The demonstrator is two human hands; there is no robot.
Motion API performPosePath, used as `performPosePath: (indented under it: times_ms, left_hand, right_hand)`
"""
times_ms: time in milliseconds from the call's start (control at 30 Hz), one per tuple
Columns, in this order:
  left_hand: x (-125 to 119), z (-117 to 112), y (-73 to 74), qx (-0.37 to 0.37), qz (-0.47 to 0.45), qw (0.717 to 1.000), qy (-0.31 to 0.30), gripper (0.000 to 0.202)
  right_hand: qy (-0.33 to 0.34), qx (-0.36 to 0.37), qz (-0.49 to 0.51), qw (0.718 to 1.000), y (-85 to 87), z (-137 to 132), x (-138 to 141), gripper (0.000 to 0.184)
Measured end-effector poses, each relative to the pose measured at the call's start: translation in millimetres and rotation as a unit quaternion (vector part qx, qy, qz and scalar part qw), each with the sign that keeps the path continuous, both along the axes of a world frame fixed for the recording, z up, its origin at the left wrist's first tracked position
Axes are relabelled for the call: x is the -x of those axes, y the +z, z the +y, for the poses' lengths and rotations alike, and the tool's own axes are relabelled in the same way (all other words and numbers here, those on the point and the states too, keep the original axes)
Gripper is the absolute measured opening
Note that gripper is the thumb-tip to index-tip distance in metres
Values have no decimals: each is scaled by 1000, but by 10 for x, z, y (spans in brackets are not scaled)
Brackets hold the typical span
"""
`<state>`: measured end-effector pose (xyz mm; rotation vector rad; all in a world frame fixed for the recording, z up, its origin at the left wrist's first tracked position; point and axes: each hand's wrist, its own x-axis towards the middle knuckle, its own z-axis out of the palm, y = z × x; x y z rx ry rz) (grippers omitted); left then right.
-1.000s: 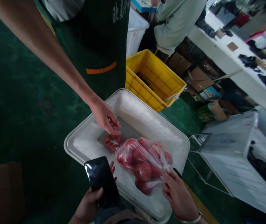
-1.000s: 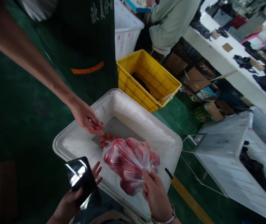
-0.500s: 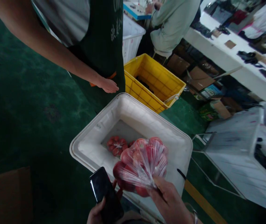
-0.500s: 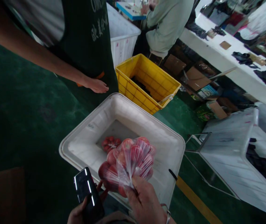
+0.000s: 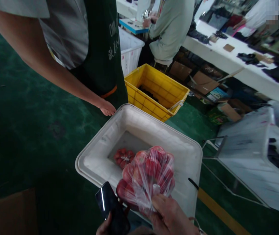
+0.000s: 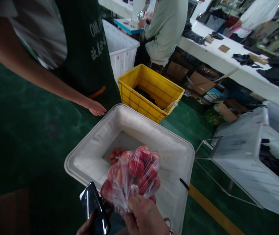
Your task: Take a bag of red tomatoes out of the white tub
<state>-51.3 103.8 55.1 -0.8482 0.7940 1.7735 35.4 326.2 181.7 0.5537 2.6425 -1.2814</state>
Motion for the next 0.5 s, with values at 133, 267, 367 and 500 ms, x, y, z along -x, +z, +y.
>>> performPosePath:
  times_ms: [133, 267, 367, 500]
  left_hand:
    - [-7, -31, -89, 33, 1, 999, -15, 32]
    - [-23, -73, -151, 18, -24, 999, -42, 30]
    - [-35, -79, -151, -18, -42, 996, -75, 32]
    - [-51, -130, -146, 4, -24, 997, -71, 60]
  right_hand:
    - [-4, -2, 0, 1000, -33, -68, -5, 5]
    - [-69, 39, -10, 997, -36, -18, -112, 17]
    - [-167, 109, -36, 979, -143, 184, -275, 26]
    - [-318, 217, -59, 921, -622, 602, -395, 33]
